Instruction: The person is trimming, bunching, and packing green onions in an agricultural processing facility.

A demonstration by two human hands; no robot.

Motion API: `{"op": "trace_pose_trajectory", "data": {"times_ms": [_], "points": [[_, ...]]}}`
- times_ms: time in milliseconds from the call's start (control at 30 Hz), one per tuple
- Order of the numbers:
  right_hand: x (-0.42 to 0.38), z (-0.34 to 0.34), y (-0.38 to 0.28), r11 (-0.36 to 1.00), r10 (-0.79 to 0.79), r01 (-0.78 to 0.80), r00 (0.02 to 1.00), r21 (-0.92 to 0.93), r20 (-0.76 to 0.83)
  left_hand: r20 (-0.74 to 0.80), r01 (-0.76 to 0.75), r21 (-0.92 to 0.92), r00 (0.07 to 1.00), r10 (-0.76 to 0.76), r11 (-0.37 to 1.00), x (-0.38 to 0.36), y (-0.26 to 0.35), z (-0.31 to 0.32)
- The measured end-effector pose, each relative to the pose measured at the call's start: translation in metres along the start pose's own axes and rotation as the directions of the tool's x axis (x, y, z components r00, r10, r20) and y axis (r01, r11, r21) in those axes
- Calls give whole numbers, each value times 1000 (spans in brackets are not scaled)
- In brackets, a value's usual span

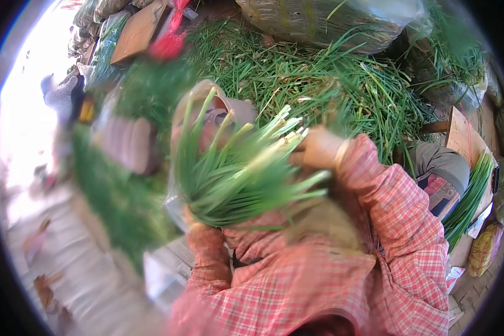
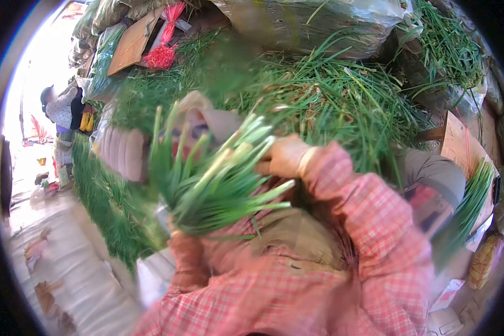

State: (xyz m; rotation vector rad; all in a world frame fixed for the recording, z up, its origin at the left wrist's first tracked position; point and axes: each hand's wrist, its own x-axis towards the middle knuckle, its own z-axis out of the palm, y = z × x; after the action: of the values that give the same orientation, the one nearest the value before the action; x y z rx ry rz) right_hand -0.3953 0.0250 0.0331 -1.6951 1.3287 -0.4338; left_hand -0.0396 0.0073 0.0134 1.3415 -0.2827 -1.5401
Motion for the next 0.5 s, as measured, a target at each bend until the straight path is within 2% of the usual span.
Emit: {"op": "trace_pose_trajectory", "data": {"times_ms": [33, 133, 167, 267, 300, 400, 500], "points": [[2, 13, 4, 972, -210, 203, 976, -119, -48, -3, 3, 4, 1000, -3, 1000, -1, -1, -2], [10, 39, 1, 869, -330, 388, 917, 308, -226, -11, 1, 5, 1000, -1, 1000, -1, -3, -2], [7, 42, 1, 889, -357, 424, 877, 171, -322, -15, -4, 4, 1000, 4, 1000, -1, -3, -1], [3, 48, 2, 952, -267, 299, 914, 64, -306, -17, -16, 8, 1000, 16, 1000, 2, -2, 3], [-4, 38, -11, 934, -357, 308, 848, -183, -392, -16, -18, 9, 1000, 18, 1000, 2, -1, 4], [-11, 31, -22, 809, -490, 262, 795, -526, -359, -20, -33, 9, 999, 33, 999, 4, 0, 10], [-7, 37, -6, 750, -309, 48, 907, -660, -286, -22, -41, 11, 999, 42, 999, 4, 2, 10]]}}
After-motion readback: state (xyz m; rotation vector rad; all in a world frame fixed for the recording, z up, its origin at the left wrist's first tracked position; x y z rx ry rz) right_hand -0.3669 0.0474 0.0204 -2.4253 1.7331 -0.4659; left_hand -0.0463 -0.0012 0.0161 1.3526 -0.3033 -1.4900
